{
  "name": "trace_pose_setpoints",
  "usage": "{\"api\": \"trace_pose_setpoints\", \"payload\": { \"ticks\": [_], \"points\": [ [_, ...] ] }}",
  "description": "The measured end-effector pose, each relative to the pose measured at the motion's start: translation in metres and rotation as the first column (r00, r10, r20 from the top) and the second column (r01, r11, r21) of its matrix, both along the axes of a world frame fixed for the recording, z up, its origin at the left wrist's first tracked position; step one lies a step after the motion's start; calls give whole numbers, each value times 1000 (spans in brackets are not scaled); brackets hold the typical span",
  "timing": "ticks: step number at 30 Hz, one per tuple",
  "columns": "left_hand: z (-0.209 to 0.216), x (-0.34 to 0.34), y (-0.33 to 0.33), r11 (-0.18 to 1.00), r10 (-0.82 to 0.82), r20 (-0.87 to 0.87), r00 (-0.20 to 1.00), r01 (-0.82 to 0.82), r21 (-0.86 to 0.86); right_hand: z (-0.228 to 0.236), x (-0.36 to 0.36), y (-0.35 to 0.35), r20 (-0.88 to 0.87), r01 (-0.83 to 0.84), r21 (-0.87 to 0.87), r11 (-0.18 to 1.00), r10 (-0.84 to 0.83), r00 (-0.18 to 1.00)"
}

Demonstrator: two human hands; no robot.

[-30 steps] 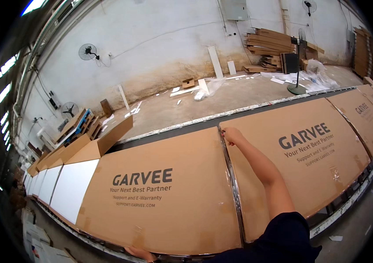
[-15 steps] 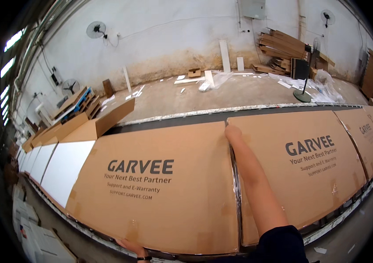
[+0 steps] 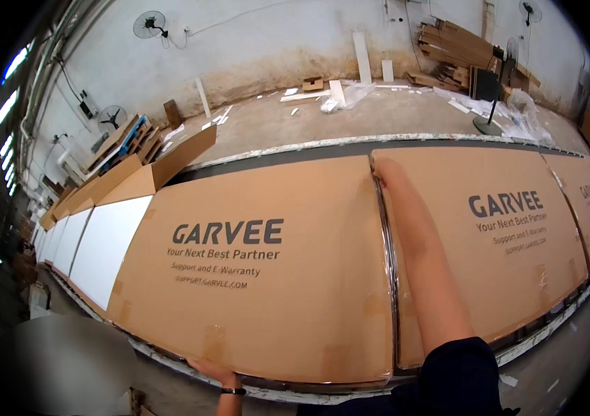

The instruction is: The person uses a utility knife to cut through plastic wrap and cardboard seams on large furniture boxes on a warehouse conveyor line. They then pull open the cardboard flaps by hand.

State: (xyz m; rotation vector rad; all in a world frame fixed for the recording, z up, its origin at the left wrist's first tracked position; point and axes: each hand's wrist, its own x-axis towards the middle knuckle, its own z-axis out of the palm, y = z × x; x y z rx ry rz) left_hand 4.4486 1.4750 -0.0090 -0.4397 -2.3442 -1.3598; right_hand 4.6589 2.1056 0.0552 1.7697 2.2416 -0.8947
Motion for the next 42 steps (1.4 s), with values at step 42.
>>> {"api": "trace_pose_setpoints", "payload": {
  "ticks": [42],
  "points": [
    [10, -1, -7, 718, -536, 281, 796, 255, 648, 98, 172, -590, 34, 54, 58, 997, -56, 998]
  ]
}}
